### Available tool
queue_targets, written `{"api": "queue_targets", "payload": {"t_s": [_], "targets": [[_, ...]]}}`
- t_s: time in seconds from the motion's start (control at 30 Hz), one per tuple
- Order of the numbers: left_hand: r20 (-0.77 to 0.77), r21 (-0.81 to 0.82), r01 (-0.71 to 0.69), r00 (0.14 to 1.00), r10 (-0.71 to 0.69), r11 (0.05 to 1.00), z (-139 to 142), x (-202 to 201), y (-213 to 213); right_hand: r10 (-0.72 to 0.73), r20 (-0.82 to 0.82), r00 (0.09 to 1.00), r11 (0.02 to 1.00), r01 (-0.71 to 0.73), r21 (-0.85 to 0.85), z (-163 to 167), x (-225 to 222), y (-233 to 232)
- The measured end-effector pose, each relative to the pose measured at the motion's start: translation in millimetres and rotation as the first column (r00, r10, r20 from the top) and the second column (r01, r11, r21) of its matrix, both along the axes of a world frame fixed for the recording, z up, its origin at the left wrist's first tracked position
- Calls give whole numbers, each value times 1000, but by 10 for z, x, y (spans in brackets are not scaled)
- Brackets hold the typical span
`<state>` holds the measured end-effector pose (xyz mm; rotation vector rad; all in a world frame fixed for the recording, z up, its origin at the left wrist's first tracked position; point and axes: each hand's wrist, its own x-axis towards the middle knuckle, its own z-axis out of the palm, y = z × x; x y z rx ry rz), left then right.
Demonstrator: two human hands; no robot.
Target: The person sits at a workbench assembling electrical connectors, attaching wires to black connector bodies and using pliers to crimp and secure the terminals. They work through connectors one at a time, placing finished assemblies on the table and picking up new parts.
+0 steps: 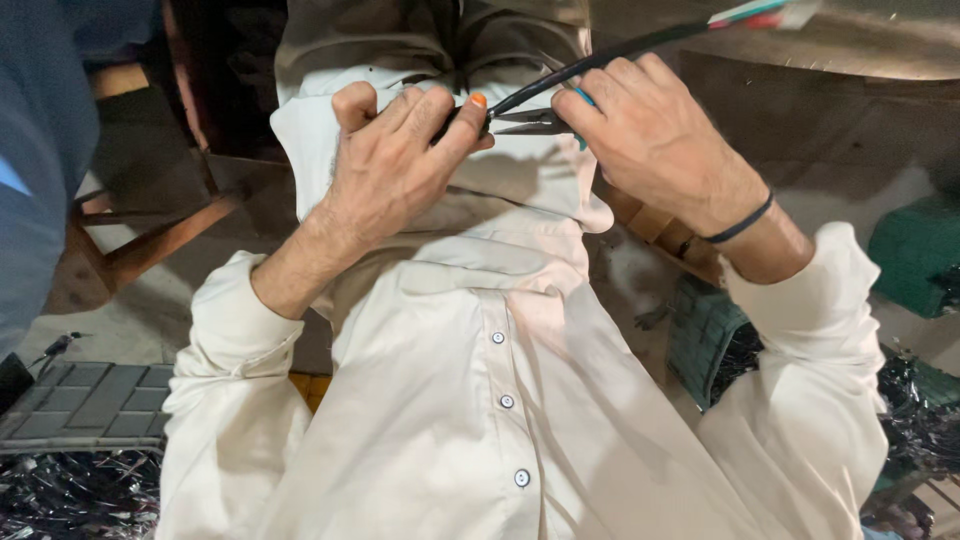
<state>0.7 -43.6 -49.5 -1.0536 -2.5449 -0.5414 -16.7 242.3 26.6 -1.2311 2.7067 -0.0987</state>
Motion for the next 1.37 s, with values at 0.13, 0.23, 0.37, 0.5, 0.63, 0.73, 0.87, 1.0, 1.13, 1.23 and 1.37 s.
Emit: {"api": "queue_targets", "payload": {"t_s": [0.13,0.23,0.37,0.5,0.63,0.73,0.87,1.0,1.13,1.23,1.37], "targets": [[-16,-36,36,999,-36,999,-40,-4,-6,55,-22,998,997,-54,52,-66,-42,13],[12,-18,47,999,-46,999,-54,-19,-1,13,19,1000,999,-13,33,-65,-21,-4],[327,182,48,939,-106,982,-69,-64,24,-9,-55,998,997,13,77,-12,47,20],[548,407,-64,815,-187,911,-59,-44,77,-88,-98,991,996,85,-30,-16,142,27],[557,507,-121,801,-217,854,-29,-14,101,-284,102,953,918,301,-259,-153,265,-95],[540,542,-154,818,-201,826,30,10,137,-379,236,895,817,443,-369,-236,392,-210],[546,553,-169,813,-201,816,150,68,153,-424,226,877,746,479,-463,-367,454,-387],[586,557,-168,774,-241,813,275,167,210,-399,173,900,700,421,-577,-495,416,-421],[549,582,-180,807,-220,793,352,224,303,-392,129,911,680,382,-626,-601,282,-314],[587,580,-203,776,-232,789,352,266,304,-458,160,874,720,471,-510,-654,326,-310],[658,586,-248,702,-274,771,303,269,273,-403,167,900,774,432,-462,-658,413,-247]]}}
